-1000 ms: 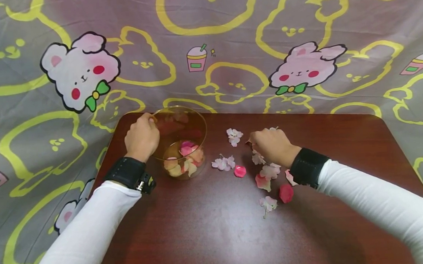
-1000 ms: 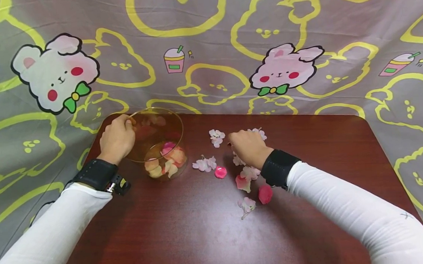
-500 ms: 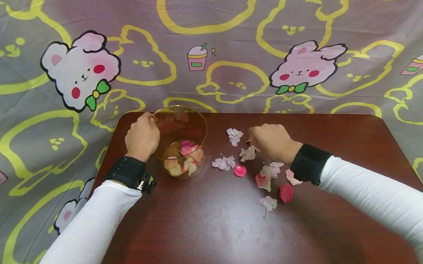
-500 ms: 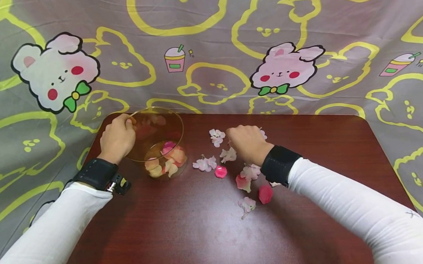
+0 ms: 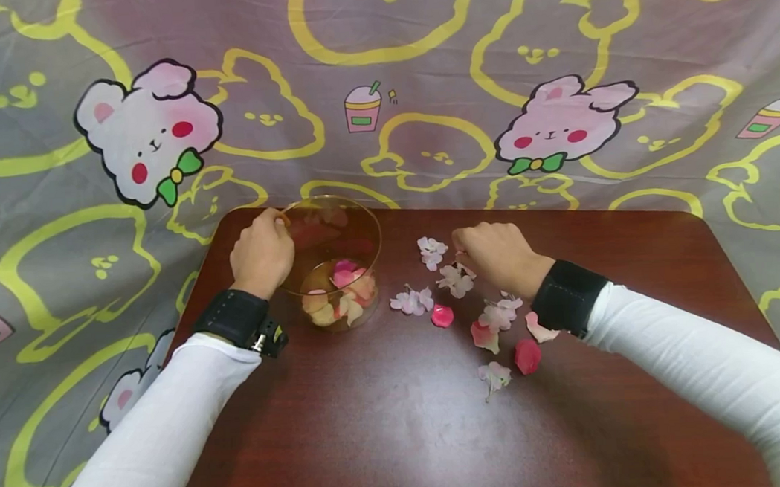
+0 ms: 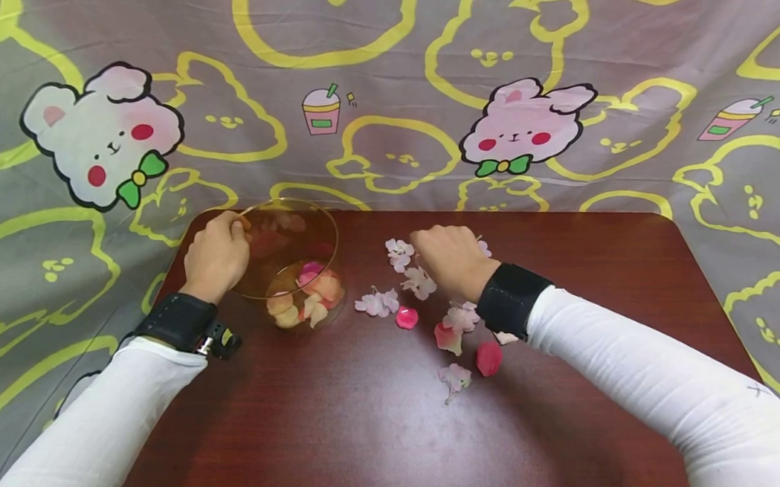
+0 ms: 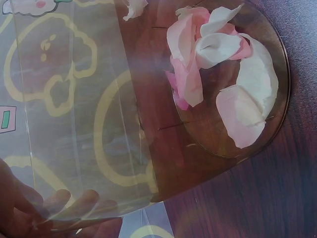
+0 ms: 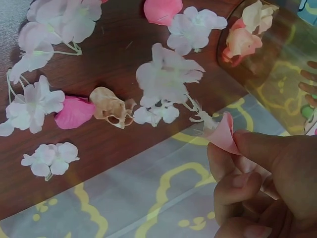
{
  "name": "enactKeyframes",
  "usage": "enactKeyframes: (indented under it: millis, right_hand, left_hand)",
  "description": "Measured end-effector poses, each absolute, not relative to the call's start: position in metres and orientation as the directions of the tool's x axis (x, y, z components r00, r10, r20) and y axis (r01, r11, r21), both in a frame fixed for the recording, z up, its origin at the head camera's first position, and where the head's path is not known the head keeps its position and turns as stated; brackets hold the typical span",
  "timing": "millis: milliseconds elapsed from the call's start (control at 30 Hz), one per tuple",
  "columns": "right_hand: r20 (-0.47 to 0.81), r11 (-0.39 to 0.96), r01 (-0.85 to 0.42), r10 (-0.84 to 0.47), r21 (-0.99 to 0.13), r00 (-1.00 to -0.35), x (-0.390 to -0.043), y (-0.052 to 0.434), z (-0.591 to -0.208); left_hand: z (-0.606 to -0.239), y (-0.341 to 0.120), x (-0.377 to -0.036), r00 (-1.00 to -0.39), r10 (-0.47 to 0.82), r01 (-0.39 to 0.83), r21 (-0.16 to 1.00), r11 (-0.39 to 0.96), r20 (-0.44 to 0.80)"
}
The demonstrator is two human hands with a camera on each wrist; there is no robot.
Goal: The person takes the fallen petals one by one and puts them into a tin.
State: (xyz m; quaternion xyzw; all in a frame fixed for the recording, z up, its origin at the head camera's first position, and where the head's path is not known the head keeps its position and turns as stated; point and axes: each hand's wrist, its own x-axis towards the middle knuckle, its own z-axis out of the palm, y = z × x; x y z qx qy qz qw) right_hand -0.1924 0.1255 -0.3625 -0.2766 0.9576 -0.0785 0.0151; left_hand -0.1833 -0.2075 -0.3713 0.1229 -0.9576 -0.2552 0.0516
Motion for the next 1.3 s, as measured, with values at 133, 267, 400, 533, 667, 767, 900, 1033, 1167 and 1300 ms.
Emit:
enactKeyframes:
  millis: [133,267,400,533,667,767,900,1033,1167,1300]
  right_hand:
    - [0.013,0.832,-0.531,-0.536,-0.158,-0.844,-0.192,0.122,-0.361]
    - [0.006,0.836,-0.526,-0.532,-0.156,-0.847,-0.193,0.118,-0.358]
    - [0.006,0.832,-0.533,-0.539,-0.154,-0.842,-0.194,0.111,-0.357]
    - [0.003,0.821,-0.551,-0.557,-0.148,-0.831,-0.192,0.106,-0.356]
    - [0.007,0.819,-0.559,-0.563,-0.130,-0.827,-0.191,0.102,-0.356]
    - [0.013,0.819,-0.562,-0.565,-0.116,-0.825,-0.191,0.099,-0.357]
    - [0.022,0.812,-0.572,-0.574,-0.117,-0.819,-0.190,0.097,-0.356]
    - [0.042,0.801,-0.588,-0.587,-0.118,-0.808,-0.190,0.093,-0.354]
    - [0.062,0.788,-0.605,-0.602,-0.117,-0.796,-0.191,0.087,-0.352]
    - [0.079,0.775,-0.619,-0.614,-0.123,-0.785,-0.191,0.081,-0.349]
  left_hand:
    - [-0.372,-0.207,-0.183,-0.965,-0.260,-0.209,0.502,0.839,0.033]
    - [-0.372,-0.207,-0.183,-0.965,-0.259,-0.205,0.503,0.840,0.040]
    - [-0.372,-0.208,-0.183,-0.964,-0.261,-0.203,0.506,0.839,0.046]
    - [-0.372,-0.208,-0.183,-0.965,-0.260,-0.206,0.507,0.837,0.039]
    - [-0.372,-0.208,-0.184,-0.965,-0.262,-0.209,0.506,0.837,0.035]
    - [-0.373,-0.208,-0.184,-0.964,-0.264,-0.210,0.503,0.838,0.038]
    - [-0.372,-0.207,-0.184,-0.964,-0.263,-0.209,0.504,0.838,0.038]
    - [-0.371,-0.207,-0.184,-0.965,-0.261,-0.207,0.505,0.838,0.037]
    - [-0.371,-0.207,-0.183,-0.965,-0.261,-0.208,0.501,0.840,0.037]
    - [-0.371,-0.208,-0.184,-0.964,-0.263,-0.212,0.502,0.838,0.032]
